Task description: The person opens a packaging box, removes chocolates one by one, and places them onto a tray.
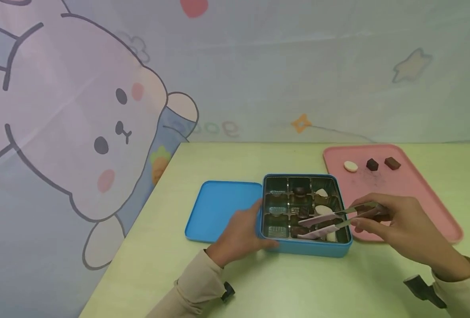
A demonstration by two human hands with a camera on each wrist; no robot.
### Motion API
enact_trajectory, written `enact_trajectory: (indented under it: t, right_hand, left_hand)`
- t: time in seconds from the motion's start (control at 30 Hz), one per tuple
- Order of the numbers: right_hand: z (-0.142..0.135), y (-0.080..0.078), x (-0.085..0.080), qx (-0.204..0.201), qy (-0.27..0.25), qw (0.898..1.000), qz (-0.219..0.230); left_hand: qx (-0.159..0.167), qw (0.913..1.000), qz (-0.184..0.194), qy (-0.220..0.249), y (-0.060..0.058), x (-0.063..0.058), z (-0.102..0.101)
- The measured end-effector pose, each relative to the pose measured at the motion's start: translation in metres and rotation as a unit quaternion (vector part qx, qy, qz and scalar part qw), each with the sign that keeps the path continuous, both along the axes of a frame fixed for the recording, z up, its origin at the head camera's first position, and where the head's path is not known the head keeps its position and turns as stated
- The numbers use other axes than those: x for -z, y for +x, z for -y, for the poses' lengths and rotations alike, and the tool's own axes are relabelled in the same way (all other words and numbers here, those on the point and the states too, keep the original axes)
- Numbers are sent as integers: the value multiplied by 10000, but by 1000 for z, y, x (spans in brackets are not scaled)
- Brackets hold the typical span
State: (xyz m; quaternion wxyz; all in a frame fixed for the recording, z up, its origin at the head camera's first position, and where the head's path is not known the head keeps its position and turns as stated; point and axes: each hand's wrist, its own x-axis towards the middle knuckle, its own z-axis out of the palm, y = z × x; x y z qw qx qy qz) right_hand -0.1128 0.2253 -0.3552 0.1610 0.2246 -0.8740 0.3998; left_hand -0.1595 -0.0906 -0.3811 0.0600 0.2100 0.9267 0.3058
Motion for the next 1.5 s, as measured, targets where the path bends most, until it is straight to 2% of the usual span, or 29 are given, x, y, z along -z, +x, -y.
enact_trajectory:
  t: [0.23,0.4,0.57,0.7,0.87,1.13,1.27,1.5]
  right_hand:
    - [13,1,-1,15,432,9990,-80]
    - [17,0,-8,0,865,9948,-539]
    - [23,-3,-12,-248,1188,9877,-989]
    - [29,-6,-15,-336,1379,9865,-814]
    - [31,-7,-20,-224,1280,9902,-510]
    - [29,-6,-18,-168,937,9900,-1036]
    - [25,-5,-21,-176,656,9911,-1144]
    - [11,0,-32,-4,-1,9963,-858]
  left_hand:
    - [41,9999,-133,29,2,3,3]
    - [73,9998,-170,-28,0,2,1]
    - [53,9998,-109,-133,-2,0,0]
    - [68,9999,-112,-110,-2,-1,0]
    - [82,9998,-200,-58,-3,0,-1]
    - [135,9996,-256,-5,-2,-1,-1]
    - [132,9995,-276,16,-1,-1,-2]
    - [190,9992,-327,96,-2,1,-2]
